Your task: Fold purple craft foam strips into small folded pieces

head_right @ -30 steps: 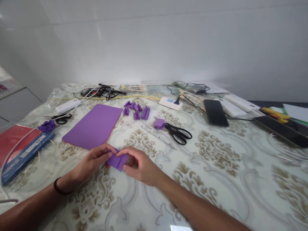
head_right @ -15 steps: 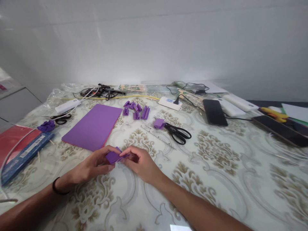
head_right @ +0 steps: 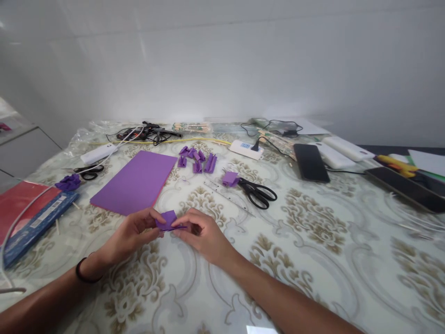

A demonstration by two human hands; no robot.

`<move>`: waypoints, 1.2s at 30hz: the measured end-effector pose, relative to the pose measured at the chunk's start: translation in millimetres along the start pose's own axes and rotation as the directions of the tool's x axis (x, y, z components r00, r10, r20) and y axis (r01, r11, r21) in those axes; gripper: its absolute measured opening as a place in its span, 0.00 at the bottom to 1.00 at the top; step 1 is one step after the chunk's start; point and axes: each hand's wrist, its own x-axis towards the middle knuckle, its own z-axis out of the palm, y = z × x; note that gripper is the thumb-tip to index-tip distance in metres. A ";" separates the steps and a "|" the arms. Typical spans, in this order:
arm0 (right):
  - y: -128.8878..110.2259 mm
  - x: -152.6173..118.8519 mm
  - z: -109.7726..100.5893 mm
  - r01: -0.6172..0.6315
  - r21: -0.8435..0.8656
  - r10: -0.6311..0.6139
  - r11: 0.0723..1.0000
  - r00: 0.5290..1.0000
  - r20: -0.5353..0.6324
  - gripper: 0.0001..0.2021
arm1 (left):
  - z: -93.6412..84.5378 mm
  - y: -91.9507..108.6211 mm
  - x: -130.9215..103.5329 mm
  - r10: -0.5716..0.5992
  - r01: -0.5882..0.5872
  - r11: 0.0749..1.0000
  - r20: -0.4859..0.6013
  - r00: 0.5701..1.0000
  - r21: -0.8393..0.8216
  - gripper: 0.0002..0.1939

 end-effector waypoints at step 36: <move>-4.3 2.1 -0.5 -0.207 0.151 0.212 0.967 0.977 -0.019 0.20 | 7.2 8.1 -3.9 -0.029 0.038 0.994 -0.093 0.995 0.098 0.12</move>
